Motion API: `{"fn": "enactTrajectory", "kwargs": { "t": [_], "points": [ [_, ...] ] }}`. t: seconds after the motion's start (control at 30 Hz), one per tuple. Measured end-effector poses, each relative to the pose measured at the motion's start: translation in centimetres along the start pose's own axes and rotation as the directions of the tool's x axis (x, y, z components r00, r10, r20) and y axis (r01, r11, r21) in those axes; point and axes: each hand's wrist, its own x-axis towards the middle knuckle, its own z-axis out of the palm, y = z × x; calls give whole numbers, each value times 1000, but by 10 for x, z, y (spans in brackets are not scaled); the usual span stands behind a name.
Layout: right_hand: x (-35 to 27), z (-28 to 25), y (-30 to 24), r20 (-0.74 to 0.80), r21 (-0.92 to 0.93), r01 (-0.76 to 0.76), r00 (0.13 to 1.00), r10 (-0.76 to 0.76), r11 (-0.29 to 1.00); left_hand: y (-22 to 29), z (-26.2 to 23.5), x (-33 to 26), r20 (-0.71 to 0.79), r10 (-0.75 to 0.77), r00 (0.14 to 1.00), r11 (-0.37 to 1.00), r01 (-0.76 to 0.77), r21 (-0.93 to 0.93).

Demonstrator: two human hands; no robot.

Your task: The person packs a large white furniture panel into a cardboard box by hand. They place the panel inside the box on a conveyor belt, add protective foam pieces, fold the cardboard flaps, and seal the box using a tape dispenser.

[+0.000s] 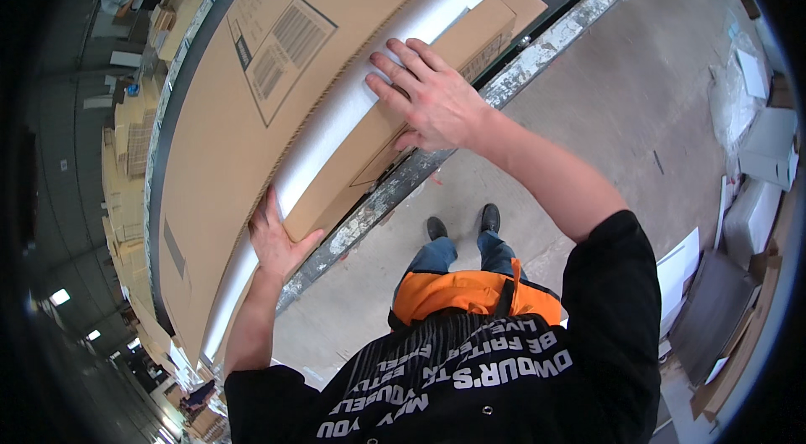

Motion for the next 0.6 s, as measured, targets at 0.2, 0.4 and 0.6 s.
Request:
{"fn": "enactTrajectory", "kwargs": {
  "t": [0.2, 0.4, 0.6],
  "points": [
    [16, -11, -18, 186, -366, 30, 982, 42, 930, 3, -5, 1, 106, -44, 993, 998, 50, -50],
    [13, -2, -20, 79, -292, -36, 995, 62, 956, 12, -9, 3, 43, 21, 999, 999, -23, 48],
    [11, 6, -6, 8, -358, -67, 997, 75, 931, 75, -125, 12, -292, 915, 279, 303, -952, 41]
  ]
}}
